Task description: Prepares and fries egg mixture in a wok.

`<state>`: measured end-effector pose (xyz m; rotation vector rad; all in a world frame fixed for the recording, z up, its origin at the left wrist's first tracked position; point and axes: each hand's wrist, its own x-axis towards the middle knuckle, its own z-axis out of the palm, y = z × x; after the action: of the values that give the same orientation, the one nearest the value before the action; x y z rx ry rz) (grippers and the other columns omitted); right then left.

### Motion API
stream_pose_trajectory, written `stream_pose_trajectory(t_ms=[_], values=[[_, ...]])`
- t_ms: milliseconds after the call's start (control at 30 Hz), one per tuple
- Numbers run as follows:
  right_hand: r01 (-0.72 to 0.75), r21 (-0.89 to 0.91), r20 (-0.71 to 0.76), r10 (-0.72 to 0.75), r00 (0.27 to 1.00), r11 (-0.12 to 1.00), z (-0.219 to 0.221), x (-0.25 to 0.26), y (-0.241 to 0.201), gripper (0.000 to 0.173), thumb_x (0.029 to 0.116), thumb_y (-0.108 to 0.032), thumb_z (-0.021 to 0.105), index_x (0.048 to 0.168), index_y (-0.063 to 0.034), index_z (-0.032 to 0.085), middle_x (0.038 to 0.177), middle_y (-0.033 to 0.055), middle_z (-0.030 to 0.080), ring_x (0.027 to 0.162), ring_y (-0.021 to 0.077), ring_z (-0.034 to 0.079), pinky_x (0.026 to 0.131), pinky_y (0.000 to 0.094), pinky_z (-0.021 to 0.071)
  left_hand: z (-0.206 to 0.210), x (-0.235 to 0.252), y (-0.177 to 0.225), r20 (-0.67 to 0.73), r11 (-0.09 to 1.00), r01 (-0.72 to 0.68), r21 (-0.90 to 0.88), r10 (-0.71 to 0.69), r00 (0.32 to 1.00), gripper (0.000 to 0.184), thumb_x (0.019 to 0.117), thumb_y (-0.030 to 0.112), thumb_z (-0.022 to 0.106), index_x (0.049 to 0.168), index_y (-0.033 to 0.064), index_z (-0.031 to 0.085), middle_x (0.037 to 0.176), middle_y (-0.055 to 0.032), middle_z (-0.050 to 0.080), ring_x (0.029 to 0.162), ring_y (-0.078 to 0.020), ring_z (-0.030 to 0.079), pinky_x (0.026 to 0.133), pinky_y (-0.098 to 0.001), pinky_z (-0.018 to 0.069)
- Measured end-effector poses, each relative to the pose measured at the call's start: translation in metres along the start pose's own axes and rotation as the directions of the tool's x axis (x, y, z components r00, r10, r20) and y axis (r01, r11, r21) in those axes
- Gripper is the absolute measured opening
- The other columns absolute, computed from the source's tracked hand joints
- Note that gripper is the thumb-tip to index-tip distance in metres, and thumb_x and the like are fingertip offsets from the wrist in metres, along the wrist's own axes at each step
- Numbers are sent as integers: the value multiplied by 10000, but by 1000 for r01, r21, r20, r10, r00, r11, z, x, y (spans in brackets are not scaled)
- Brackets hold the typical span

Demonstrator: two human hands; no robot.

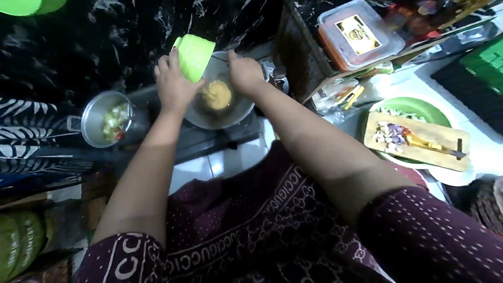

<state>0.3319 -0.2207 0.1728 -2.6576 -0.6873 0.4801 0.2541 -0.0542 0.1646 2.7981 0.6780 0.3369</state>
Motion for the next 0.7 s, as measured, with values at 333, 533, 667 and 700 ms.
stream_pose_trajectory(t_ms=[333, 533, 667, 700], values=[[119, -60, -196, -129, 972, 991, 12, 0, -6, 376, 1020, 7, 510, 1395, -2, 518, 1205, 244, 680, 1165, 427, 668, 927, 539, 563, -22, 1, -2, 29, 989, 10, -148, -6, 1000, 955, 736, 417, 869, 1524, 119, 421, 1453, -215, 521, 1357, -389, 495, 1114, -563, 412], [134, -103, -211, -153, 966, 986, 20, -2, -20, 365, 1035, 6, 474, 1397, 10, 517, 1109, 253, 686, 1059, 431, 701, 823, 533, 585, -43, 5, -9, 31, 962, -24, -272, 33, 999, 899, 750, 327, 844, 1509, 110, 414, 1445, -201, 532, 1321, -332, 543, 1078, -540, 461], [170, 22, -7, -170, 985, 985, 14, -11, -24, 364, 1028, -9, 485, 1383, -53, 551, 1158, 239, 696, 1127, 438, 679, 884, 590, 558, -51, 9, -27, -21, 897, -82, -434, 81, 996, 898, 755, 217, 805, 1525, 88, 362, 1429, -163, 538, 1204, -220, 604, 984, -402, 530], [194, 46, 4, -194, 981, 980, 13, -12, -25, 342, 1028, -19, 483, 1354, -60, 578, 1150, 230, 701, 1124, 431, 681, 887, 591, 557, -52, 10, -34, -26, 874, -97, -477, 96, 995, 901, 759, 202, 799, 1529, 84, 346, 1428, -158, 534, 1205, -202, 605, 977, -379, 538]])
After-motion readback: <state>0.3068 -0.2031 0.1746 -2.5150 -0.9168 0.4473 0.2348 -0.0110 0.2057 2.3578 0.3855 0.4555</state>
